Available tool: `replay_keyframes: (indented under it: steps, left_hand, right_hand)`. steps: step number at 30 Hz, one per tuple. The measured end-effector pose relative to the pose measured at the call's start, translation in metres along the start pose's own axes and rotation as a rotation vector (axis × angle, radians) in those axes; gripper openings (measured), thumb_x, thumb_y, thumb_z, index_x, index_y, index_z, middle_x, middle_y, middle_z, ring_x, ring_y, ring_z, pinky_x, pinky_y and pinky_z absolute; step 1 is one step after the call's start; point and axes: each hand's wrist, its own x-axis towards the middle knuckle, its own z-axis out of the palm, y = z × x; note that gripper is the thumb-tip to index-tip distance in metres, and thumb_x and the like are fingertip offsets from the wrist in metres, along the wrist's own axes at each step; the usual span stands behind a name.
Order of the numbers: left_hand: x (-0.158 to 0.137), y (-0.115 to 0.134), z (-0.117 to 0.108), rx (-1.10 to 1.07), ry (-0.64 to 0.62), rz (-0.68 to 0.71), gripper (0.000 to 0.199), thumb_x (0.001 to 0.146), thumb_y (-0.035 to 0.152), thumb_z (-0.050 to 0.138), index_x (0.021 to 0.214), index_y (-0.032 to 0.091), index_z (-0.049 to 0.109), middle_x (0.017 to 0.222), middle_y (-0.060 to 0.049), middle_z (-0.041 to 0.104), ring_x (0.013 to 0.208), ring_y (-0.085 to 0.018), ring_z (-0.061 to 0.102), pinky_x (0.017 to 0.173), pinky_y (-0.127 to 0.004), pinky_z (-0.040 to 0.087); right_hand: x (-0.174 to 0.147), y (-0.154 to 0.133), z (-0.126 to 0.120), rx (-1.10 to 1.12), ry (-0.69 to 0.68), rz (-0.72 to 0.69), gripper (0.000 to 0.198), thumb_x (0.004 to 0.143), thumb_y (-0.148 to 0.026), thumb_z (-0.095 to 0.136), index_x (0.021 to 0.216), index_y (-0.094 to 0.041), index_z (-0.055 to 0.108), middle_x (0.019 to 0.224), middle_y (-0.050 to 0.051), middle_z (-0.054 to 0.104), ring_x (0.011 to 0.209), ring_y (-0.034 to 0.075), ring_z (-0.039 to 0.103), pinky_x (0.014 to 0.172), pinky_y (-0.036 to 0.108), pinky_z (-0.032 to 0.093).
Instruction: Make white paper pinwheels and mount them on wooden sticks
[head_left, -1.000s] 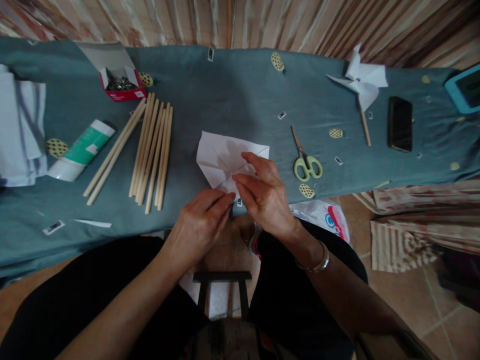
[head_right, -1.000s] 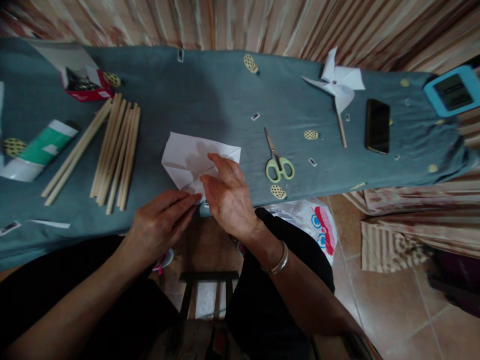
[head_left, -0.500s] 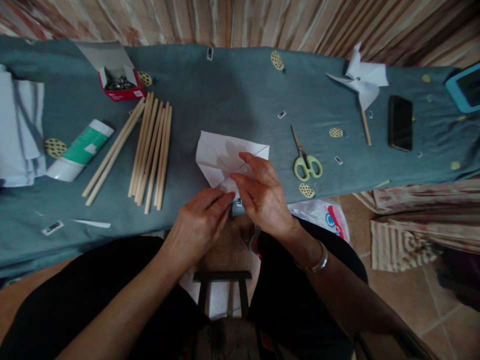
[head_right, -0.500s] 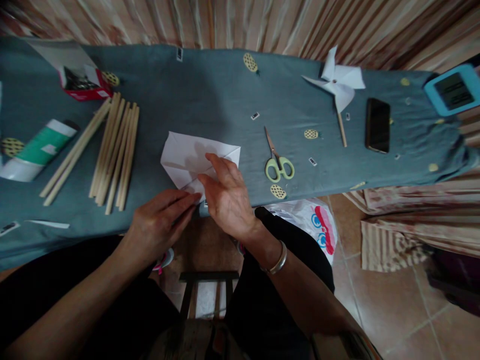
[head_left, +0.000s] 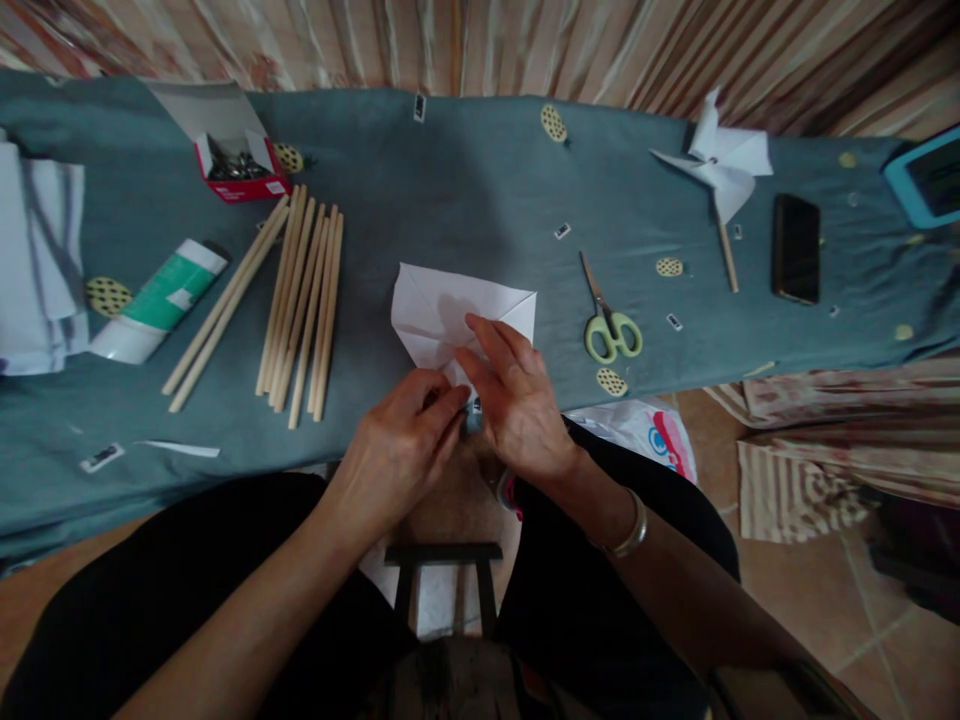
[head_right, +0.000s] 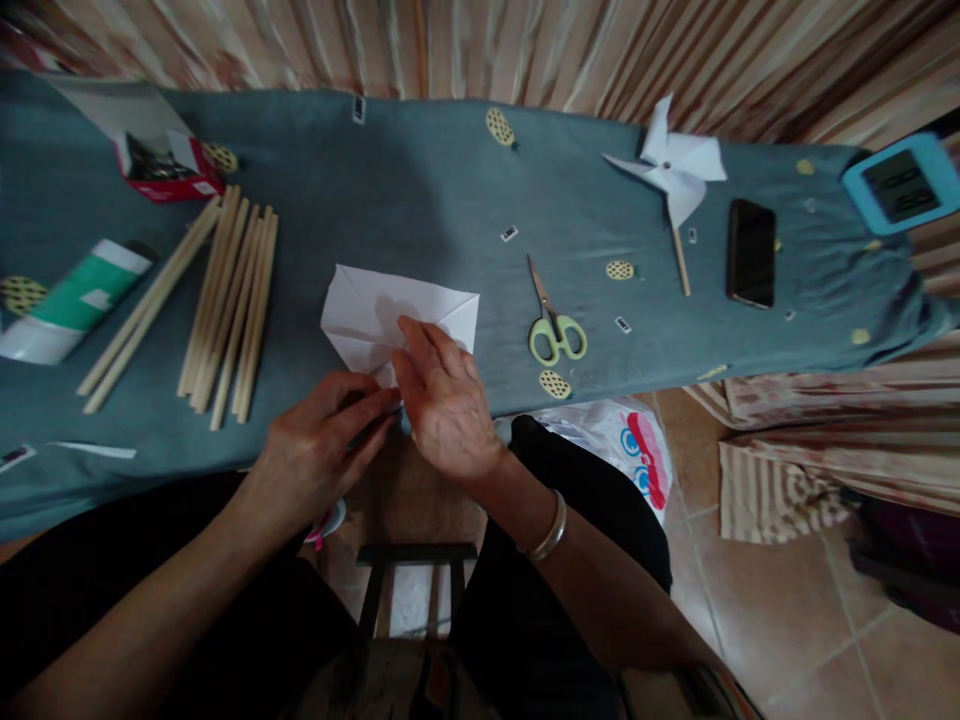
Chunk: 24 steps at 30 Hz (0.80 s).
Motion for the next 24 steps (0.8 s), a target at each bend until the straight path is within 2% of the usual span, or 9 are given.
replay_keyframes:
  steps: [6, 10, 13, 19, 24]
  left_hand:
    - [0.002, -0.001, -0.002, 0.02, -0.024, 0.019, 0.017, 0.092, 0.012, 0.051, 0.104, 0.011, 0.063, 0.1, -0.01, 0.062, 0.088, -0.018, 0.067, 0.076, -0.028, 0.06]
    - [0.003, -0.001, -0.002, 0.014, -0.028, 0.021, 0.017, 0.091, 0.01, 0.052, 0.102, 0.009, 0.064, 0.1, -0.011, 0.063, 0.087, -0.019, 0.067, 0.077, -0.029, 0.06]
    - [0.002, -0.002, -0.002, 0.013, -0.028, 0.021, 0.017, 0.091, 0.011, 0.051, 0.101, 0.01, 0.064, 0.099, -0.011, 0.063, 0.087, -0.02, 0.067, 0.077, -0.03, 0.06]
    - [0.002, -0.003, 0.0, 0.017, -0.025, 0.027, 0.017, 0.092, 0.013, 0.051, 0.103, 0.012, 0.064, 0.1, -0.01, 0.064, 0.087, -0.019, 0.067, 0.076, -0.029, 0.059]
    - [0.001, -0.005, 0.003, 0.007, -0.015, 0.021, 0.017, 0.092, 0.015, 0.052, 0.104, 0.013, 0.064, 0.101, -0.01, 0.064, 0.087, -0.018, 0.067, 0.077, -0.029, 0.058]
  right_hand:
    - [-0.002, -0.006, 0.007, 0.07, -0.037, 0.038, 0.04, 0.098, -0.017, 0.034, 0.135, -0.024, 0.048, 0.147, 0.011, 0.05, 0.136, 0.026, 0.044, 0.104, 0.047, 0.046]
    - [-0.005, -0.006, 0.01, 0.029, -0.006, -0.016, 0.042, 0.098, -0.015, 0.035, 0.138, -0.016, 0.045, 0.145, 0.014, 0.052, 0.135, 0.027, 0.045, 0.1, 0.044, 0.048]
    - [-0.007, -0.005, 0.012, 0.03, -0.004, -0.021, 0.044, 0.098, -0.015, 0.034, 0.141, -0.018, 0.043, 0.146, 0.013, 0.051, 0.135, 0.027, 0.045, 0.101, 0.043, 0.047]
    - [-0.009, -0.003, 0.01, 0.085, -0.025, 0.036, 0.049, 0.097, -0.019, 0.036, 0.145, -0.023, 0.04, 0.149, 0.011, 0.047, 0.138, 0.027, 0.042, 0.105, 0.047, 0.045]
    - [-0.004, 0.011, -0.003, 0.181, 0.051, 0.125, 0.056, 0.091, -0.012, 0.035, 0.146, -0.022, 0.04, 0.149, 0.01, 0.047, 0.141, 0.026, 0.04, 0.114, 0.05, 0.038]
